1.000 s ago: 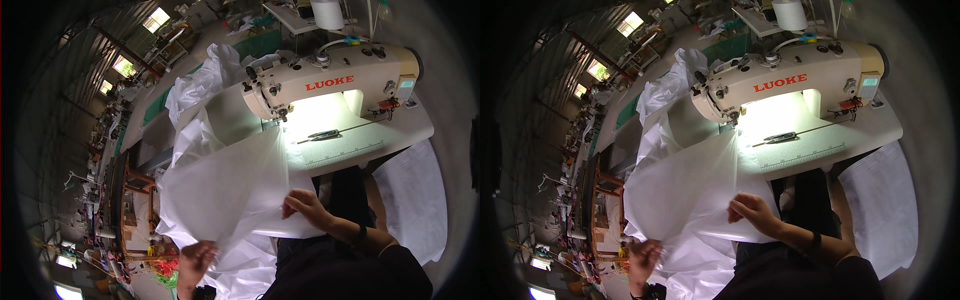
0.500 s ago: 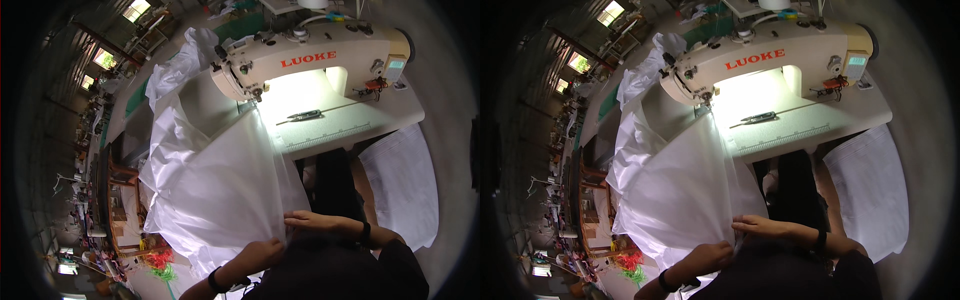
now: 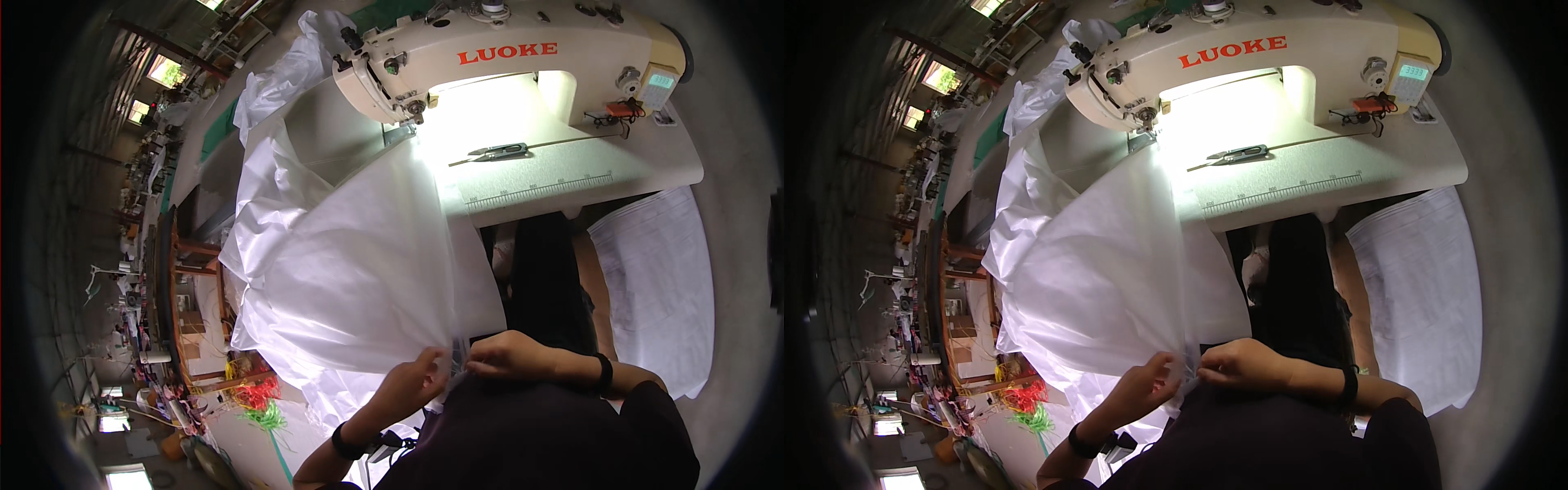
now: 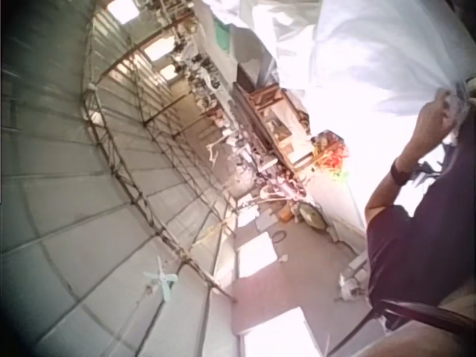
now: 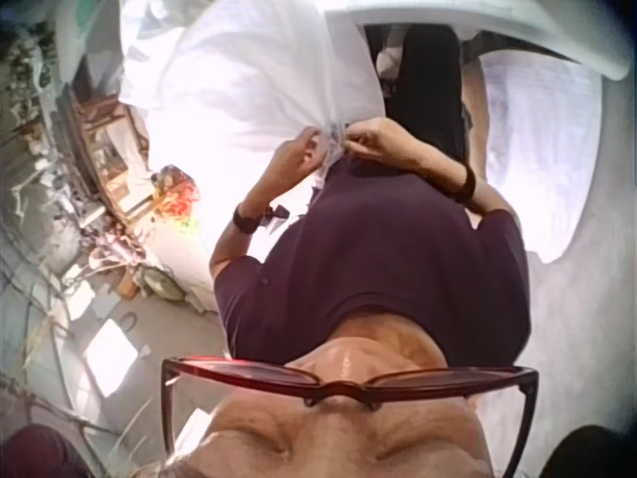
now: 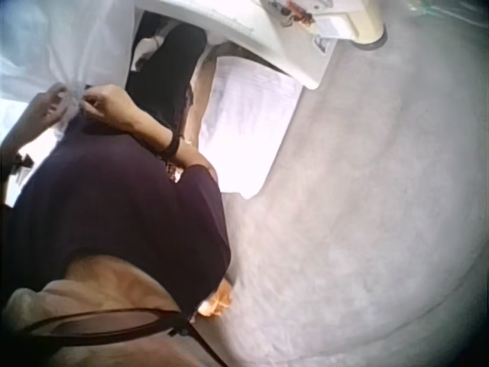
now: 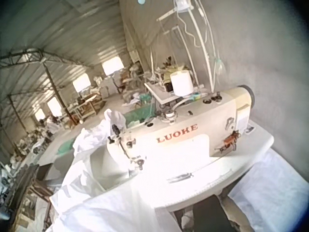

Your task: Sewing together large white plastic sheets using an industrial sewing machine.

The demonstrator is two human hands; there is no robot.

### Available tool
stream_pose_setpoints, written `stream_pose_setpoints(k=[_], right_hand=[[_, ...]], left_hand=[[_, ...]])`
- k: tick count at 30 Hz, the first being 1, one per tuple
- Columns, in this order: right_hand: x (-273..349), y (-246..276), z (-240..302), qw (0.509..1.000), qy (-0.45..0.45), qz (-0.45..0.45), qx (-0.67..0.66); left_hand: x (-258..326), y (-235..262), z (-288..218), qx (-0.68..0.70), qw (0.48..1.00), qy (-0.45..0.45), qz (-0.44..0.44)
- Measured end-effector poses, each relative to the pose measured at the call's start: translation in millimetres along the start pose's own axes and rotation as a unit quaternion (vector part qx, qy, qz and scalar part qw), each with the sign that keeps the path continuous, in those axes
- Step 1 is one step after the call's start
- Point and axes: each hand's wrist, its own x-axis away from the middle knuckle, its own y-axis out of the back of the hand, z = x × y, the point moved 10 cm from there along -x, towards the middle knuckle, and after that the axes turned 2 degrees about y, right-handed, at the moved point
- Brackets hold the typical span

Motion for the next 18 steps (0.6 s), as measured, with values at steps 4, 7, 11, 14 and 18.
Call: stream_pose_setpoints(k=[4, 7, 11, 14, 18], right_hand=[[-2.2, -2.2, 35.7, 0.98, 0.102, -0.074, 0.156], [0.2, -20.7, 39.1, 0.976, 0.137, 0.073, 0.15], [-4.0, 6.6, -28.0, 0.968, -0.143, 0.109, -0.174], [-29.1, 28.6, -40.4, 0.931, -0.101, -0.026, -0.349], [-44.6, 23.0, -88.2, 0.942, -0.194, -0.088, -0.259]], left_hand=[[-9.0, -15.9, -2.0, 0.059, 0.995, 0.034, 0.072], [-11.6, -4.5, -16.9, 0.002, 0.999, -0.053, 0.005], [-10.9, -10.6, -32.4, -0.166, 0.974, -0.139, -0.064], [-20.3, -24.8, -47.8, -0.189, 0.963, -0.184, -0.051], [-41.3, -46.3, -70.3, -0.293, 0.892, -0.286, 0.19]])
